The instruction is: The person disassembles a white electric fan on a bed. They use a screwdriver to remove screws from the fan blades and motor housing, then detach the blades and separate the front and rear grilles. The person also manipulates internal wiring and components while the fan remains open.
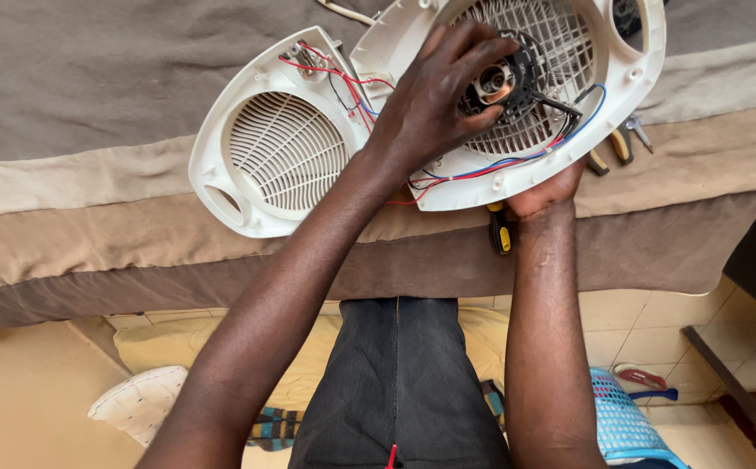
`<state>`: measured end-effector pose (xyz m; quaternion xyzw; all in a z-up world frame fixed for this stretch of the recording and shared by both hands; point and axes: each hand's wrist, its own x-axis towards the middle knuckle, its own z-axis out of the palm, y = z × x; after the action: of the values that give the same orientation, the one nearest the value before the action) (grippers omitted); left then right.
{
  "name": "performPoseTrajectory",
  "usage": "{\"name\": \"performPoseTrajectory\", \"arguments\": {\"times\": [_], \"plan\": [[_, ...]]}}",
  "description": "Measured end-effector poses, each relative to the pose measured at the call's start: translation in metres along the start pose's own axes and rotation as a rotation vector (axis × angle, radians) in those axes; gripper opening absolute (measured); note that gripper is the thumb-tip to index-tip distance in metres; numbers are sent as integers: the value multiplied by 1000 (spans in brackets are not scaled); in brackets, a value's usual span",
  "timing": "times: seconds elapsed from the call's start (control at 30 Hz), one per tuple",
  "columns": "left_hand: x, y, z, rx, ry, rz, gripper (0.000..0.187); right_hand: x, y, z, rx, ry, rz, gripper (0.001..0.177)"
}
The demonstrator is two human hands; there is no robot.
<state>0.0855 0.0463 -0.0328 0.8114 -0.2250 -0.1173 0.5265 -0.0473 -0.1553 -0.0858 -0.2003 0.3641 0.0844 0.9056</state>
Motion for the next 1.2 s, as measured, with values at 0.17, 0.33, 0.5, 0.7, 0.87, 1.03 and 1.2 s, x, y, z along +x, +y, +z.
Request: {"name": "performPoseTrajectory", "arguments": {"times": [0.17,0.33,0.5,0.7,0.87,1.03,1.2], "plan": [[-40,4,-25,-185,126,-243,59,5,-4,-2,-14,5,-35,71],[-123,-7,-69,-99,536,-507,39,9,-2,3,-57,20,-62,68],[-209,-16,-101,-80,766,-751,23,-12,-18,24,-104,131,-162,66],[-240,-7,-91,-138,740,-851,18,-59,-43,66,-1035,523,-629,42],[-207,-2,-67,-133,700,-816,18,-28,-17,103,-1781,443,-737,22],[-181,13,-48,-181,675,-772,16,-4,0,118,-2231,401,-837,37],[-187,13,-47,-172,606,-764,17,-5,-2,112,-2245,374,-803,34]]}}
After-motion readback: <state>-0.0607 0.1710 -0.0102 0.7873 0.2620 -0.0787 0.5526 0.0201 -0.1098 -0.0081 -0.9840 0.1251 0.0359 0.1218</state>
